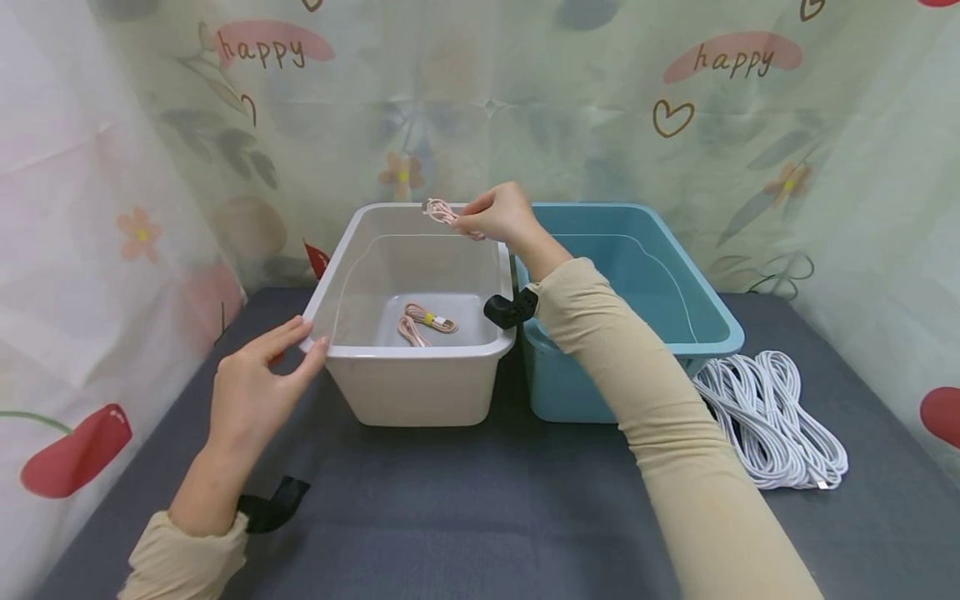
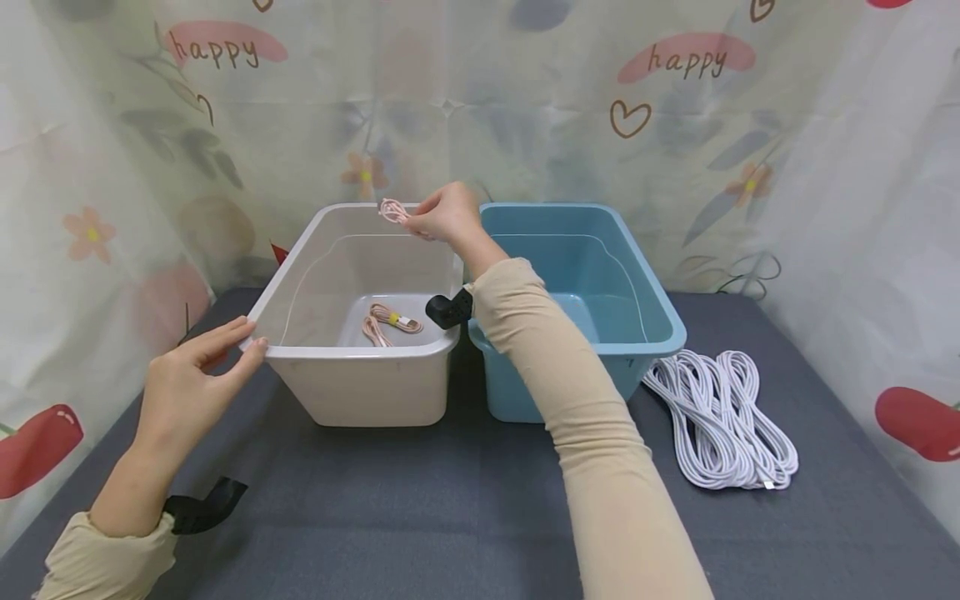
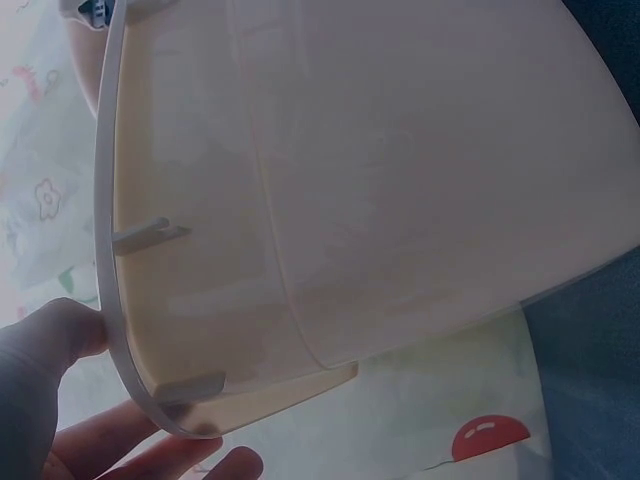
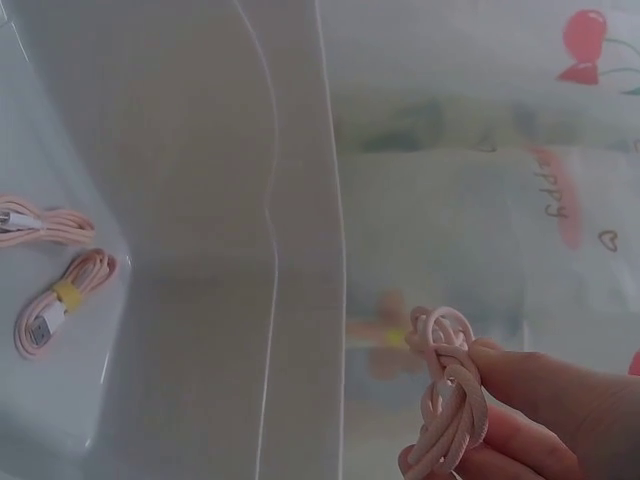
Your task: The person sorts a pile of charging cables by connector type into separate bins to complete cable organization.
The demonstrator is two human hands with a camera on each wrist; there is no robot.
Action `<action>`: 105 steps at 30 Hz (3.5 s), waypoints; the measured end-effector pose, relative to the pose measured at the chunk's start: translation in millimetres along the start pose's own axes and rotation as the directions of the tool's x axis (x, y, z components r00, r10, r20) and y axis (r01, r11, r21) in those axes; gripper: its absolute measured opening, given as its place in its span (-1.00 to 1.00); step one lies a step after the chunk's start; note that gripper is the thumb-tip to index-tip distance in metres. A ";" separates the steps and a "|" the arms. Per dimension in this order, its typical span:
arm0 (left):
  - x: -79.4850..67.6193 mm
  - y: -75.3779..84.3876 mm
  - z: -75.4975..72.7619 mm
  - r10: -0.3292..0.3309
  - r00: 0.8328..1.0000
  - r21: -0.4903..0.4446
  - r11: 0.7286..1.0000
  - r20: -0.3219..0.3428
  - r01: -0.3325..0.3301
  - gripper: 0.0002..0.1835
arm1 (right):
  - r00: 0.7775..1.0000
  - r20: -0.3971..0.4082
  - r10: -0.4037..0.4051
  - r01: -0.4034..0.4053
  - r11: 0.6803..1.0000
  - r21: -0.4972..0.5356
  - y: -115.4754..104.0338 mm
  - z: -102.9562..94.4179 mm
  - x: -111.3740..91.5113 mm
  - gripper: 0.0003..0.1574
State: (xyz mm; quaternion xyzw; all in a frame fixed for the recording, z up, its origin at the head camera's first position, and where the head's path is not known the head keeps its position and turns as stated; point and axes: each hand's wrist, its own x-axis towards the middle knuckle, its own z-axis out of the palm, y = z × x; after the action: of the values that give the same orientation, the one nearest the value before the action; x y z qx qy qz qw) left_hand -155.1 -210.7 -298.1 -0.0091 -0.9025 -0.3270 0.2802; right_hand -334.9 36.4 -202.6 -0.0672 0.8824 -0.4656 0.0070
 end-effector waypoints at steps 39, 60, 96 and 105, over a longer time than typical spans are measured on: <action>0.7 0.0 1.0 0.004 1.000 0.005 1.000 -0.009 -0.004 -0.58 | 0.996 -0.051 0.077 -0.083 0.990 -0.115 6.9 34.5 21.9 -0.69; -0.5 0.6 -0.2 -0.009 1.000 0.001 1.000 0.003 0.009 -0.57 | 0.998 -0.029 0.060 -0.064 0.986 -0.155 7.9 34.1 22.6 -0.52; -2.3 2.6 3.8 -0.025 1.000 -0.014 1.000 0.017 0.025 -0.55 | 0.983 0.176 -0.049 0.053 0.998 -0.016 20.4 -80.9 -66.0 -0.49; -2.5 3.6 4.9 -0.026 0.999 -0.001 1.000 0.022 0.026 -0.55 | 0.983 0.156 -0.091 0.100 0.994 -0.049 48.9 -104.0 -98.5 -0.45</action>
State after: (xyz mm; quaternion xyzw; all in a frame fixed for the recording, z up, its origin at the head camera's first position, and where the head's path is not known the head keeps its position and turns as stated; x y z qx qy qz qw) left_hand -154.7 -204.6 -300.4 -0.0011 -0.9054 -0.3308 0.2661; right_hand -250.6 161.3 -188.9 -0.1452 0.8878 -0.4337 0.0509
